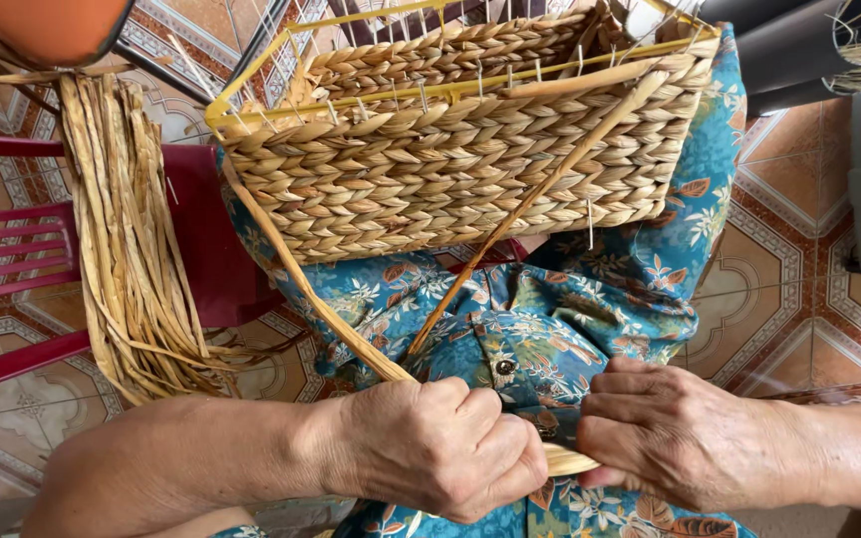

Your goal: The person weaves a rectangular basket using dried palm leaves, interlacing strands through a yellow frame. They trim excess material with scissors and continue weaving the sides, adjusting the basket as needed.

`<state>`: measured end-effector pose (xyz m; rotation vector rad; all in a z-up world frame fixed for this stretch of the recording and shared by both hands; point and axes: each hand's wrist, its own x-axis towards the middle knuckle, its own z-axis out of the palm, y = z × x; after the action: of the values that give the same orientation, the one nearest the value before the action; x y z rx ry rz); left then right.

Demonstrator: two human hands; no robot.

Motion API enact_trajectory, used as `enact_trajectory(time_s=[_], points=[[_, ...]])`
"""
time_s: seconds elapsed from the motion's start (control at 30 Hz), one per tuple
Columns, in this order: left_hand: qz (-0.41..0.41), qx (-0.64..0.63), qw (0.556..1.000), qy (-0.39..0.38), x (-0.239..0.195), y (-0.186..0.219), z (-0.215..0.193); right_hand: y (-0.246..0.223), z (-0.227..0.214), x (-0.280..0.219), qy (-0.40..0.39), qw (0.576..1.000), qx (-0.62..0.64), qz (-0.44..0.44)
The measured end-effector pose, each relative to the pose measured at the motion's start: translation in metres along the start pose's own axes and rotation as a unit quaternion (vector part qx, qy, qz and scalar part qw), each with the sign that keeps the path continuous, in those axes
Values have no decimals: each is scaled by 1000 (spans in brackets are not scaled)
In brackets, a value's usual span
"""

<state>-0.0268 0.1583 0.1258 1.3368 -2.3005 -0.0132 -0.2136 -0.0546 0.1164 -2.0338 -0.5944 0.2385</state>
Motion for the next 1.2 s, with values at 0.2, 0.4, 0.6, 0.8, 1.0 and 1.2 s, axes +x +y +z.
enact_trajectory(time_s=[0.2, 0.4, 0.6, 0.8, 1.0, 1.2], points=[[-3, 11, 1000, -9, 9, -9, -7, 7, -5, -6, 10, 999, 29, 12], [-128, 43, 990, -52, 15, -46, 10, 56, -17, -5, 165, 983, -22, 71], [-215, 57, 969, 109, 35, -78, 45, 107, -12, 9, 408, 897, -40, 163], [-288, -24, 950, 117, 60, -110, 108, 114, -30, 8, 465, 857, 138, 174], [-381, -176, 889, 181, 57, -135, 121, 134, -50, -9, 570, 790, 141, 178], [-317, -168, 875, 326, 78, -140, 119, 162, -52, -1, 522, 819, -167, 170]])
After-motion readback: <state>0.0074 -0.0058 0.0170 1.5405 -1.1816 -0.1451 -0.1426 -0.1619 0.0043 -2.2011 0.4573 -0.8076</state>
